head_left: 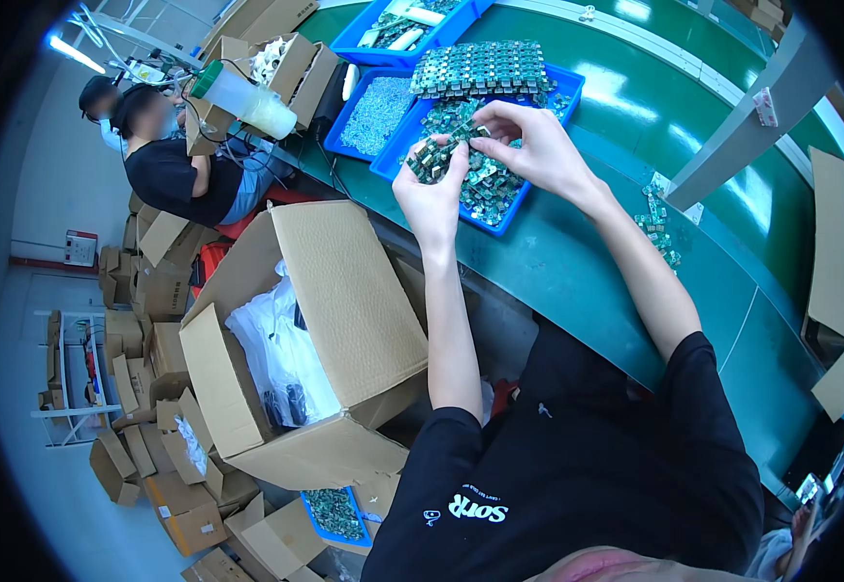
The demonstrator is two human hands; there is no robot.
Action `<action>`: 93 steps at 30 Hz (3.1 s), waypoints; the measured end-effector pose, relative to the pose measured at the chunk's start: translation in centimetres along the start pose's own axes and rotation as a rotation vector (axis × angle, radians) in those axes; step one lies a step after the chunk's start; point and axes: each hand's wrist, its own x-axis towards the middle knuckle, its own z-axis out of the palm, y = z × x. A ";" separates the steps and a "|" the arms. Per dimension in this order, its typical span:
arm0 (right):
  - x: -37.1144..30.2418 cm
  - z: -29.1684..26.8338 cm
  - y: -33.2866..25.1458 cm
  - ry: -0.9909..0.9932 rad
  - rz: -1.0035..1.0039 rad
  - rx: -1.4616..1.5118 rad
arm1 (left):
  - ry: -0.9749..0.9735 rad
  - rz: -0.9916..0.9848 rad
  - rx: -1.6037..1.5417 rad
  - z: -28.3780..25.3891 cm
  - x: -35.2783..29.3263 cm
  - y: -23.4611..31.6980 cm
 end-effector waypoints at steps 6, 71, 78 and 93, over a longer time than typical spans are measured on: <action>-0.3 0.5 -0.2 0.108 -0.081 -0.150 | 0.054 0.032 0.064 0.3 0.3 0.3; -0.2 -0.7 -1.6 -0.251 0.222 0.427 | -0.256 -0.012 -0.064 -3.6 0.0 0.5; -0.4 0.1 -2.4 -0.113 0.134 0.206 | -0.181 0.009 0.049 -3.0 -0.5 1.4; -0.9 1.7 -2.8 0.168 -0.033 -0.021 | 0.060 0.422 0.420 -1.0 -0.9 1.0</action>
